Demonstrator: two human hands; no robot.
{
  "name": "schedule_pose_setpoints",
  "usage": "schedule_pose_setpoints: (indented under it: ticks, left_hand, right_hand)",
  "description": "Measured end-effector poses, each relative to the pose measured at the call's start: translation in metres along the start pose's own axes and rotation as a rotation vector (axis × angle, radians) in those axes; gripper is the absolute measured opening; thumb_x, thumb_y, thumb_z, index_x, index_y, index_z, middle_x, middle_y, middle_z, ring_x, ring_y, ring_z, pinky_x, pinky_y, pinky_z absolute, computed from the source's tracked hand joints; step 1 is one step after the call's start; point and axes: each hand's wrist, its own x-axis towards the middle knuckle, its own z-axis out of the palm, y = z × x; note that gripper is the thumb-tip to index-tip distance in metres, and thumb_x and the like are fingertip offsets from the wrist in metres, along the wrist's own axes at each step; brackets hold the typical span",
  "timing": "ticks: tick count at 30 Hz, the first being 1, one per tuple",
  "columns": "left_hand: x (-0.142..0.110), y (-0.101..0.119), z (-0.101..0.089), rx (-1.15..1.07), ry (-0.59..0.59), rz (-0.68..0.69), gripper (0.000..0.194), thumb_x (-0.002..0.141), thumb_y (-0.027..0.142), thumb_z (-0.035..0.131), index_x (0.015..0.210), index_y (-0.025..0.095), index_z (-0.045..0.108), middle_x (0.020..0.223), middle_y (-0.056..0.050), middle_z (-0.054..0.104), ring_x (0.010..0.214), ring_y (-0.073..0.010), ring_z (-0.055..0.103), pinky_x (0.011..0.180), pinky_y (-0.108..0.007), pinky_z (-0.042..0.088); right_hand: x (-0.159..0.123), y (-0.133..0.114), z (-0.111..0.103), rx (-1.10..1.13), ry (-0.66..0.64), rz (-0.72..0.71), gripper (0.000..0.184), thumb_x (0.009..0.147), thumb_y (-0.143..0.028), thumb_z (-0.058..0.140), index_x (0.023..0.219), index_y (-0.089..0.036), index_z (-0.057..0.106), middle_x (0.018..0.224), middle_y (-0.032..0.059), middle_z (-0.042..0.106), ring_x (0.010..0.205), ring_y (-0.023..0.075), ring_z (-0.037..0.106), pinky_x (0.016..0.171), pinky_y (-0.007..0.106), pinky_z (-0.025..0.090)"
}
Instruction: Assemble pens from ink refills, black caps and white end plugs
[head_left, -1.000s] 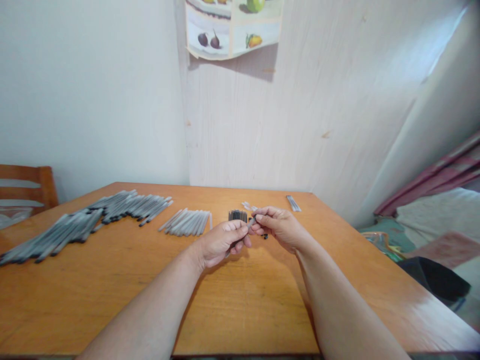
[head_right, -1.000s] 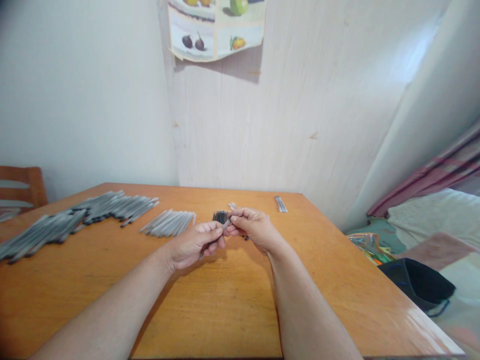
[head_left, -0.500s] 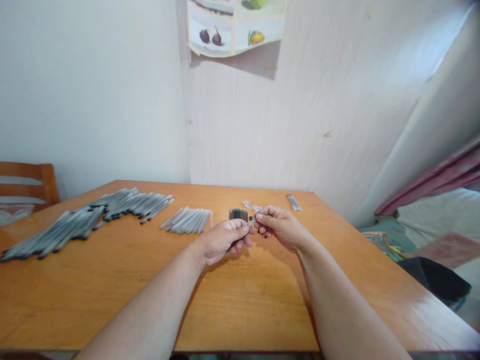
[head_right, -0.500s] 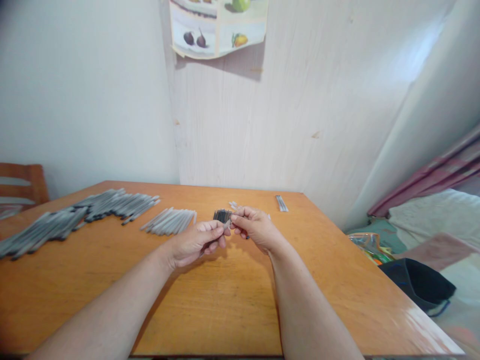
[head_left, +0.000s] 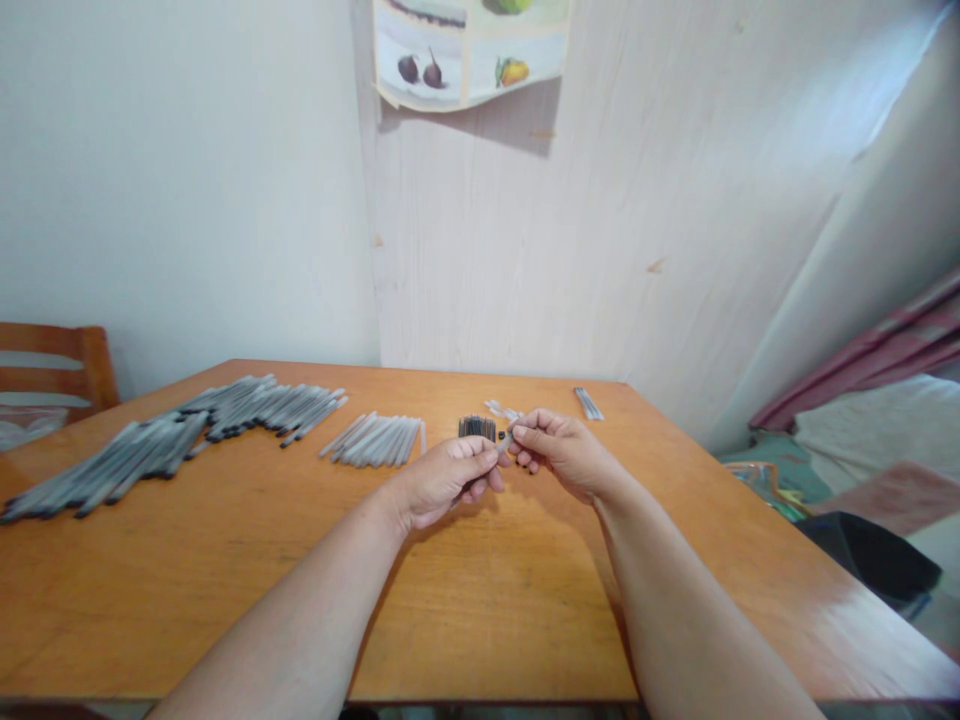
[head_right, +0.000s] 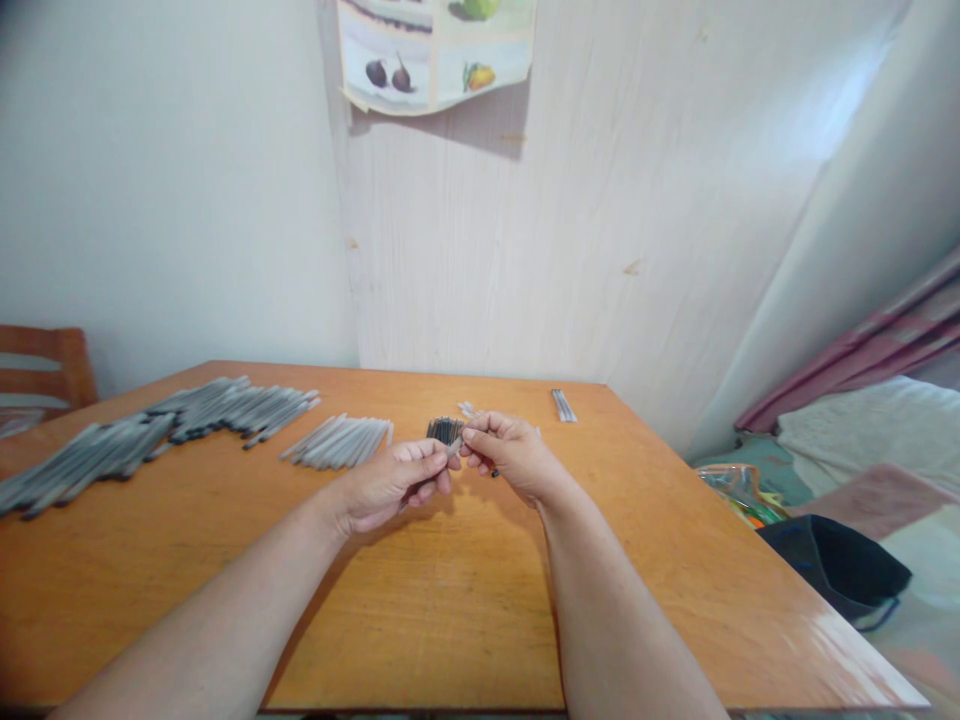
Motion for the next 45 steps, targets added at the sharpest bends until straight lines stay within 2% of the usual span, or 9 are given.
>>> schedule_pose_setpoints:
  ticks: [7,14,18,31,39,45]
  left_hand:
    - [0.0015,0.0,0.0003,0.051,0.034,0.008,0.038,0.082,0.049,0.066,0.095,0.013,0.062,0.075,-0.003,0.062,0.054,-0.0062,0.043,0.049,-0.021,0.025]
    - [0.0017,-0.0007,-0.0018,0.002,0.031,-0.007,0.038,0.085,0.049,0.063,0.097,0.013,0.062,0.076,-0.003,0.062,0.054,-0.0056,0.043,0.049,-0.02,0.023]
    - [0.0013,-0.0002,-0.0016,-0.004,0.023,-0.017,0.038,0.084,0.049,0.063,0.098,0.013,0.063,0.076,-0.003,0.063,0.054,-0.0056,0.043,0.049,-0.021,0.023]
    - [0.0003,0.0022,-0.0003,0.034,0.002,0.009,0.039,0.083,0.05,0.065,0.095,0.013,0.062,0.075,-0.003,0.063,0.054,-0.0061,0.043,0.049,-0.02,0.026]
    - [0.0011,0.0019,0.0022,0.051,0.048,0.012,0.036,0.079,0.046,0.07,0.092,0.013,0.062,0.075,-0.003,0.063,0.055,-0.0065,0.046,0.051,-0.02,0.027]
    - [0.0026,0.0003,0.0002,0.048,0.065,0.017,0.035,0.08,0.046,0.069,0.093,0.014,0.062,0.075,-0.003,0.064,0.055,-0.0067,0.046,0.052,-0.021,0.027]
  right_hand:
    - [0.001,0.0007,0.0024,-0.064,0.04,0.008,0.034,0.078,-0.047,0.073,0.079,-0.018,0.056,0.068,-0.001,0.063,0.055,0.0084,0.051,0.049,0.022,0.036]
    - [0.0027,0.0017,0.0012,0.035,0.04,-0.028,0.034,0.078,-0.05,0.071,0.086,-0.018,0.063,0.077,0.0013,0.065,0.057,0.0082,0.051,0.052,0.023,0.036]
    - [0.0025,0.0008,0.0012,0.039,0.04,-0.037,0.033,0.077,-0.048,0.073,0.089,-0.018,0.065,0.075,0.0002,0.063,0.058,0.0086,0.05,0.053,0.023,0.036]
    - [0.002,0.0013,0.0018,-0.046,0.031,-0.031,0.036,0.075,-0.051,0.074,0.075,-0.019,0.057,0.062,-0.0031,0.055,0.053,0.0089,0.044,0.051,0.024,0.033]
    - [0.0045,0.0061,0.0049,-0.144,0.11,-0.028,0.04,0.076,-0.056,0.071,0.072,-0.02,0.055,0.057,-0.0032,0.055,0.049,0.0088,0.042,0.048,0.024,0.031]
    - [0.0047,0.0032,0.006,-0.017,0.099,-0.026,0.037,0.079,-0.056,0.068,0.076,-0.02,0.062,0.069,0.0008,0.062,0.054,0.0101,0.047,0.05,0.025,0.033]
